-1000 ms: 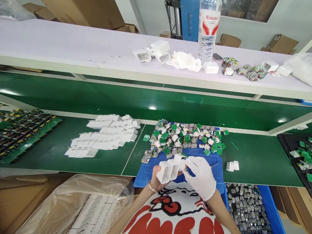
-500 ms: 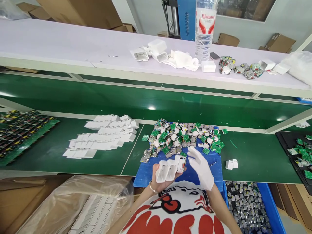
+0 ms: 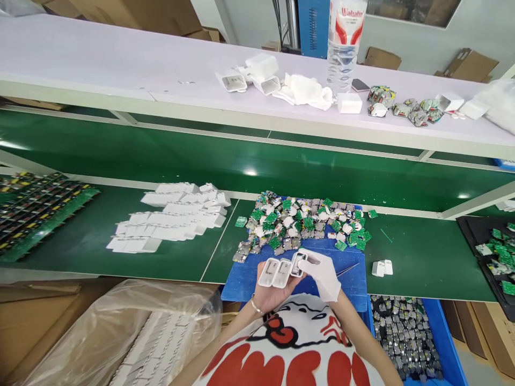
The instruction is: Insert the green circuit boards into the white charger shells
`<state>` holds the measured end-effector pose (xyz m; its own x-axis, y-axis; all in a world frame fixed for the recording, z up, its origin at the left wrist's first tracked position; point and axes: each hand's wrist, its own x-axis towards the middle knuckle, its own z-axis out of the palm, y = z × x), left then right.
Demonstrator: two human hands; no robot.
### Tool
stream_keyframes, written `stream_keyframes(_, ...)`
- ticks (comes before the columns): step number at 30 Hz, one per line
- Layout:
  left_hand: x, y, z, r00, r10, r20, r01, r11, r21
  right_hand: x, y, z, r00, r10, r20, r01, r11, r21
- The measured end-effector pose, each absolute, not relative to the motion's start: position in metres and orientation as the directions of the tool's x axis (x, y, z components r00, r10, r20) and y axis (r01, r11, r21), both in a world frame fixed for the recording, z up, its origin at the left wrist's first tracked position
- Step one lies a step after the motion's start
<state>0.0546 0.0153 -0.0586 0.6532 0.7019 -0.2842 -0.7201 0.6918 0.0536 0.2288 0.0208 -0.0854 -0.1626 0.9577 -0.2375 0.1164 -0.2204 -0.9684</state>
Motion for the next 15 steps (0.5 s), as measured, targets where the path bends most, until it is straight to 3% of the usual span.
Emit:
stream_keyframes(5, 0.032, 0.024, -0.075, 0.536, 0.793, -0.291, -0.812, 0.578, 0.08, 0.235, 0.052, -0.125, -0.118, 0.934, -0.337, 0.282, -0.294, -0.913)
stream_keyframes(10, 0.0, 0.029, -0.084, 0.275, 0.877, -0.395, -0.934, 0.341, 0.108, 0.214, 0.061, -0.162, 0.062, 0.938, -0.341, 0.602, -0.307, -0.737)
stream_keyframes(15, -0.007, 0.022, -0.09, 0.255, 0.862, -0.438, -0.934, 0.337, 0.119, 0.201, 0.064, -0.188, 0.01, 0.939, -0.343, 0.747, -0.235, -0.622)
